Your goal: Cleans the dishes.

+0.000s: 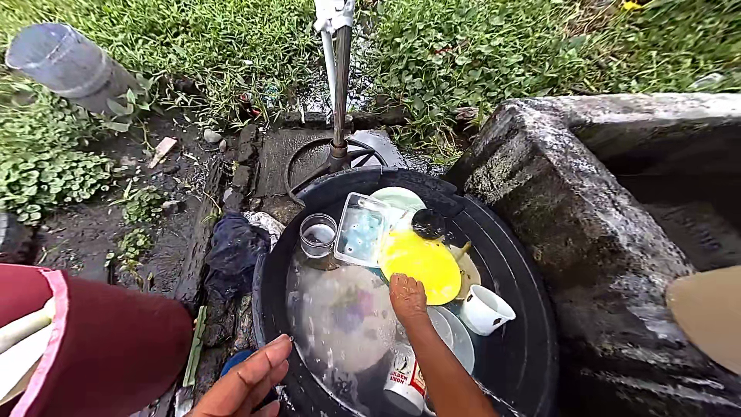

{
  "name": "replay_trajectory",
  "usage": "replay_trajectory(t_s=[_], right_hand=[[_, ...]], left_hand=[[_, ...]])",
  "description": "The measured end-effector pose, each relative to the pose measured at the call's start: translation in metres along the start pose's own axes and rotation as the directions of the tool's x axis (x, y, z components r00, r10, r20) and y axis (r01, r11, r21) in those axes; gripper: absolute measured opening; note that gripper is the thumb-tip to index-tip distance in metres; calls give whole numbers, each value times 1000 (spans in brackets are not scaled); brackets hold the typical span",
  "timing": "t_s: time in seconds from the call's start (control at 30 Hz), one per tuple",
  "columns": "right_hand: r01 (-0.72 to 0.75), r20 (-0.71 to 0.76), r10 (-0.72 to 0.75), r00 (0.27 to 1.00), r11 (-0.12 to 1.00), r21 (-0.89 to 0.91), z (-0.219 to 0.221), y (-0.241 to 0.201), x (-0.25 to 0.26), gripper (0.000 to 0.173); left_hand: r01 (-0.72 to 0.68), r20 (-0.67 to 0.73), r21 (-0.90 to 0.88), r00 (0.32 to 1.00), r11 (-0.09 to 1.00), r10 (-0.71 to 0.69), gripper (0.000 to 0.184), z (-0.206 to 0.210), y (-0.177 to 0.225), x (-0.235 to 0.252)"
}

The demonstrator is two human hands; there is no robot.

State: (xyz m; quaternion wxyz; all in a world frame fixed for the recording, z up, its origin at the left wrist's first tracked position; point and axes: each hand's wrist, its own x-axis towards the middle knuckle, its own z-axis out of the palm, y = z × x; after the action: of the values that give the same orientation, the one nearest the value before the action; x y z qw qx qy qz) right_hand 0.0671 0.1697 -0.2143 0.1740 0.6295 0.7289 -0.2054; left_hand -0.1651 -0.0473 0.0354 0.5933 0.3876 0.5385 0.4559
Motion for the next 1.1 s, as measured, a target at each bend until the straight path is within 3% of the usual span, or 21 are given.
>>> replay_trajectory(t_s=[0.2, 0.33, 0.4, 0.43, 0.47, 0.53, 0.6, 0.67, 0.77, 0.8, 0.83, 0.87, 0.9, 0.93, 0.97, 1.0, 1.03, 1.1], right_hand=[[82, 154, -79, 985, 997, -10, -56, -39, -73, 41], [183, 87, -187, 979, 982, 49, -91, -62, -134, 35], [319, -64, -314, 947, 944, 86, -102, -75, -172, 29], [424, -209, -400, 892, 902, 83, -100, -81, -191, 24], [538, -378, -485, 789, 842, 43, -93, -87, -209, 21], [705, -659, -592, 464, 697, -129, -79, -102, -235, 22], [735, -763, -613, 206, 612, -294, -68, -113, -256, 23], [770, -755, -656, 14, 488, -410, -53, -106, -271, 24], [871, -558, -804, -207, 107, -479, -9, -80, -290, 25], [892, -502, -828, -249, 6, -452, 14, -74, -292, 25], [916, -427, -873, -235, -51, -399, 40, -66, -291, 23], [953, -291, -944, -155, -66, -296, 64, -57, -286, 19], [989, -66, -998, -8, 2, -146, 83, -50, -279, 17], [984, 246, -954, 169, 178, 15, 96, -47, -271, 20], [925, 485, -828, 283, 369, 91, 111, -48, -261, 25], [845, 623, -694, 360, 526, 99, 128, -48, -250, 31], [758, 687, -589, 425, 647, 86, 147, -46, -242, 40], [610, 682, -503, 531, 786, 105, 185, -34, -239, 58]], left_hand=[[197, -109, 31, 975, 980, -192, 55, 17, 7, 1], [286, -174, -50, 941, 957, -291, 60, 24, -11, 9], [329, -178, -147, 919, 933, -352, 61, 27, -13, 13], [338, -167, -194, 914, 921, -370, 61, 27, -14, 13], [335, -134, -231, 919, 914, -370, 62, 26, -16, 12], [275, -125, -278, 940, 921, -318, 50, 27, -17, 11], [194, -237, -380, 925, 904, -298, 32, 33, -11, 7], [144, -329, -394, 900, 908, -285, 31, 33, -4, 2], [18, -375, -320, 916, 947, -144, 43, 26, -5, 2], [-31, -370, -248, 927, 968, -65, 46, 23, -7, 0], [-72, -356, -190, 934, 979, 0, 48, 20, -7, -1], [-96, -346, -154, 938, 983, 38, 47, 19, -6, -3], [-107, -344, -141, 938, 984, 52, 45, 19, -4, -4], [-113, -341, -145, 938, 983, 58, 44, 20, -2, -5], [-117, -333, -158, 941, 980, 58, 42, 22, -1, -7], [-118, -321, -172, 945, 978, 58, 41, 23, 0, -10], [-117, -305, -182, 951, 976, 58, 39, 23, 2, -12], [-120, -280, -182, 958, 976, 65, 38, 22, 5, -15]])
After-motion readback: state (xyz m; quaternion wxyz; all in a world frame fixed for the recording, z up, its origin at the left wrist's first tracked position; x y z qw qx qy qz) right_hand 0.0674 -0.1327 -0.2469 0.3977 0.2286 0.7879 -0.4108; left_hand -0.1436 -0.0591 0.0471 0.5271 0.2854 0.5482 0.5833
